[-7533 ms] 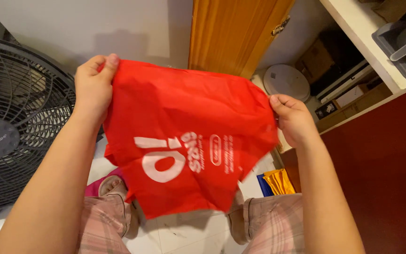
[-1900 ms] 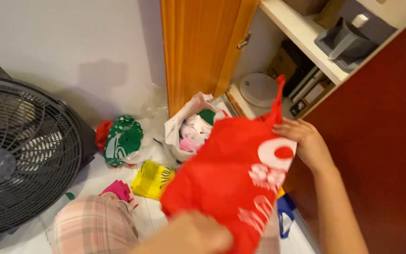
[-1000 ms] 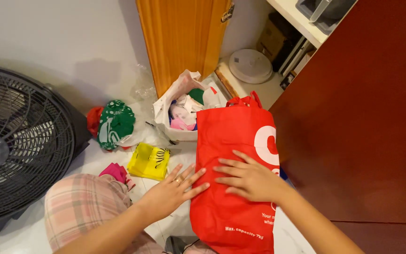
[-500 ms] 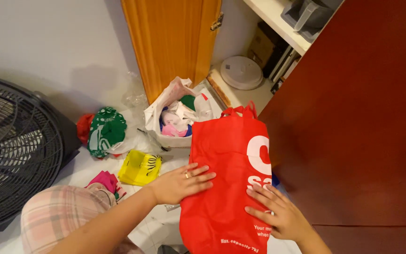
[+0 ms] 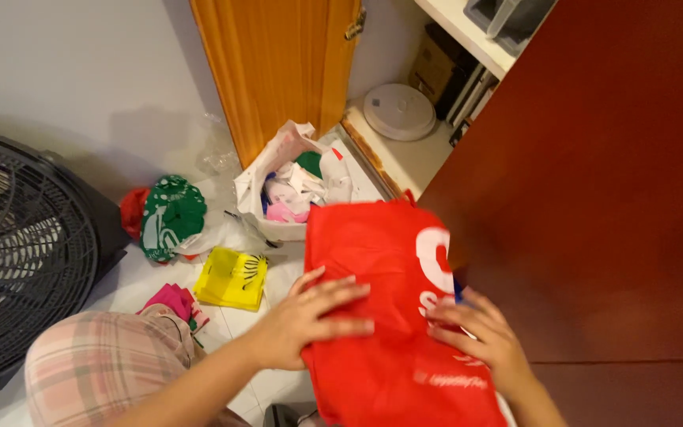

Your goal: The person sits on the floor and folds a red reusable shopping bag. They smooth the bag, fold it into a compact rectangle, and place it on a pile of other folded bags.

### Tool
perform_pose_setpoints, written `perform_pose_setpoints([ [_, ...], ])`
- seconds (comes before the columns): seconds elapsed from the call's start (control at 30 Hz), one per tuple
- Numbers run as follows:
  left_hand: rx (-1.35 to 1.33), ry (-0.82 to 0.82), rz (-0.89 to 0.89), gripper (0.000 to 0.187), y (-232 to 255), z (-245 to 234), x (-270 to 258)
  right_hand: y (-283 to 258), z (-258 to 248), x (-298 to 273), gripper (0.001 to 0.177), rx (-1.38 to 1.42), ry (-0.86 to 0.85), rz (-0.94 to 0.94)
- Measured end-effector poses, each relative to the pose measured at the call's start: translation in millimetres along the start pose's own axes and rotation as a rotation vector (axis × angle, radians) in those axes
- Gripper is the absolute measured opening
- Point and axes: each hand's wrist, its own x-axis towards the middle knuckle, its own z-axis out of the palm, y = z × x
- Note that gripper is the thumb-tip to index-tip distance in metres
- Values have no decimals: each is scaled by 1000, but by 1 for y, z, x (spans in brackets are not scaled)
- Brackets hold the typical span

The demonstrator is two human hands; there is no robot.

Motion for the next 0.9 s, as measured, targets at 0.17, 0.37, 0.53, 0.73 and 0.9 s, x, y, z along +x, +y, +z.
perform_pose_setpoints([
  [0.17, 422, -208, 393, 68, 11, 23, -17, -19, -11, -11, 49, -251, -40, -254],
  [0.37, 214, -295, 252, 61, 28, 47, -31, -35, -11, -27, 66, 56, -308, -243],
  [0.53, -213, -267, -178, 44, 16, 63, -47, -13, 8, -55, 42, 468, -107, 110],
  [0.73, -770, 329, -633, 65, 47, 53, -40, 9, 67, -111, 30, 775, 324, 754],
  [0.9, 64, 145, -8, 53, 73, 28, -29, -20, 66, -88, 35, 958, 526, 596],
])
